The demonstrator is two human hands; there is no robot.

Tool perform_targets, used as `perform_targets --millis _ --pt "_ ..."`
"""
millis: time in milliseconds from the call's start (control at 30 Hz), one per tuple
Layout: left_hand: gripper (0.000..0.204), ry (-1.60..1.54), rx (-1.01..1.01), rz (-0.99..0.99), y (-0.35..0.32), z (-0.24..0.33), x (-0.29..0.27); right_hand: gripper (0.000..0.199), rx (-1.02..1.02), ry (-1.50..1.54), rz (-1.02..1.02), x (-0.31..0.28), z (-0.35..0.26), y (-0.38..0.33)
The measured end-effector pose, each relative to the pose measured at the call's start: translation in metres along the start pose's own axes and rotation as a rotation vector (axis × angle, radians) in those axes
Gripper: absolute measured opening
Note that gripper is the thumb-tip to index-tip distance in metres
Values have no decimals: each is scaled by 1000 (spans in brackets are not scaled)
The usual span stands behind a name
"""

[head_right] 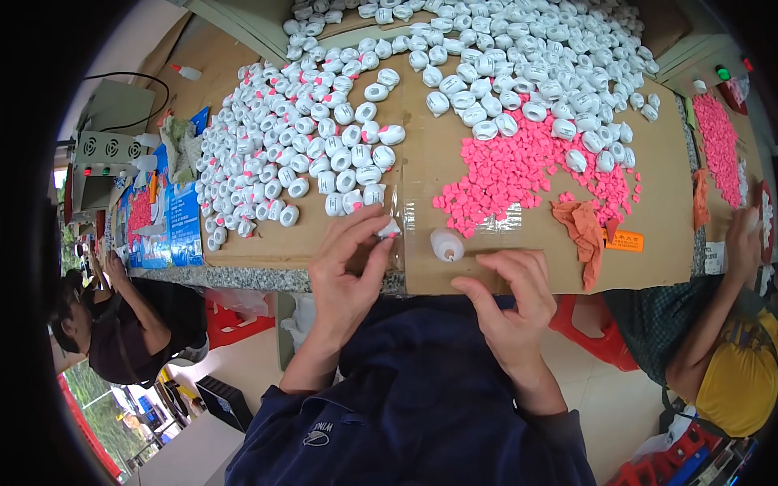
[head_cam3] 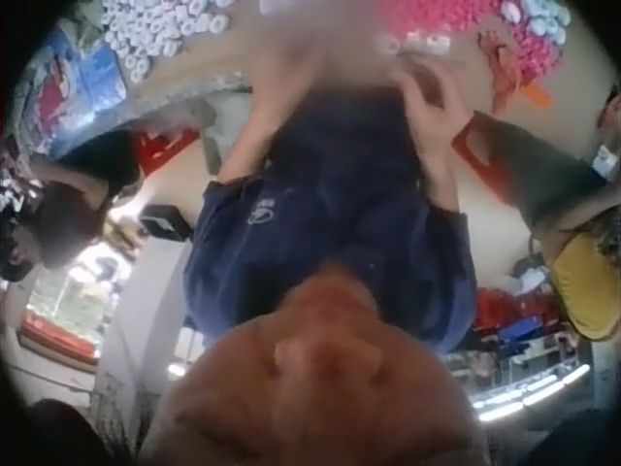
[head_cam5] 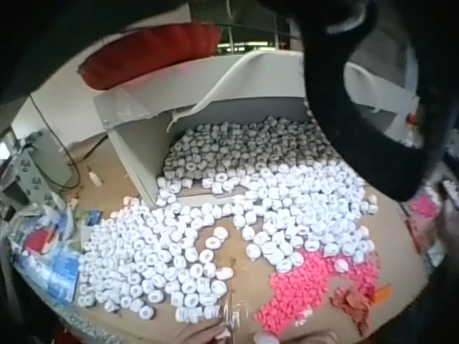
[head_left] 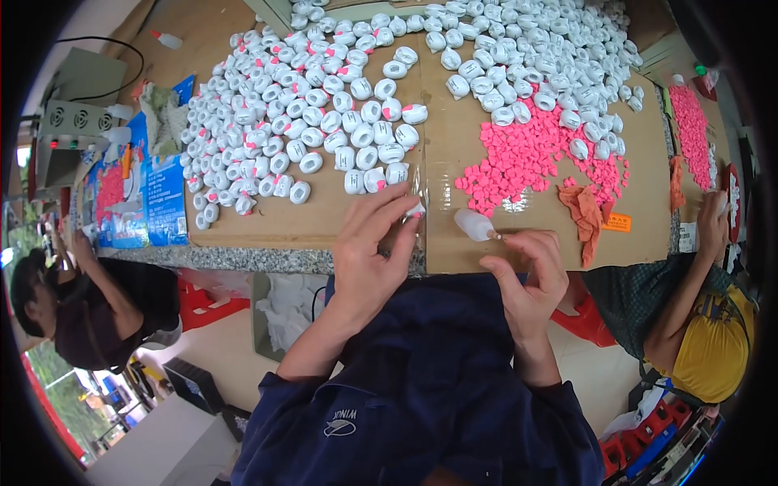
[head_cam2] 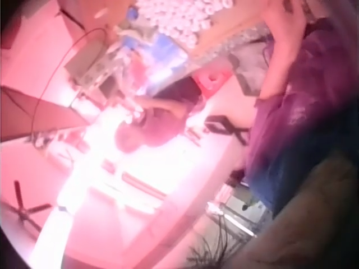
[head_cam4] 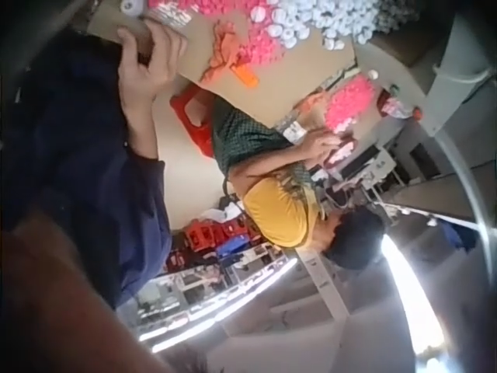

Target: Applying adhesive from a squeeze bottle to small white plastic components and joining them with other parts.

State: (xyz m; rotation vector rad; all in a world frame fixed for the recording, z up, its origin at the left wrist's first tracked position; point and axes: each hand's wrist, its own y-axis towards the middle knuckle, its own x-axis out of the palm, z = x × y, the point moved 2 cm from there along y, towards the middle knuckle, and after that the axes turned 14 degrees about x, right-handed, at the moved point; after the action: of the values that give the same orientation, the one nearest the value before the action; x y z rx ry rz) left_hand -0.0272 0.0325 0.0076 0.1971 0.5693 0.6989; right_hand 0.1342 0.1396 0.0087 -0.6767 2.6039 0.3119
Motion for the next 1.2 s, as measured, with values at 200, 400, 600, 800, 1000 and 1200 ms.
perform_targets --millis 200,400,600,800,1000,1200 --pt "26 278 274 36 25 5 -5 37 1 -43 -19 19 -13 13" --pt "18 603 501 39 112 -31 -14 36 -81 -69 -30 26 -3 14" --pt "23 562 380 -223 153 -49 -10 31 -58 132 -29 24 -2 11" --pt "31 16 -19 -212 93 -7 -10 39 107 418 -120 9 8 0" --pt "31 -753 -178 -62 13 -5 -3 44 66 289 -170 -13 -1 4" --pt "38 -828 -284 -32 -5 -11 1 35 132 300 -194 -15 -4 1"
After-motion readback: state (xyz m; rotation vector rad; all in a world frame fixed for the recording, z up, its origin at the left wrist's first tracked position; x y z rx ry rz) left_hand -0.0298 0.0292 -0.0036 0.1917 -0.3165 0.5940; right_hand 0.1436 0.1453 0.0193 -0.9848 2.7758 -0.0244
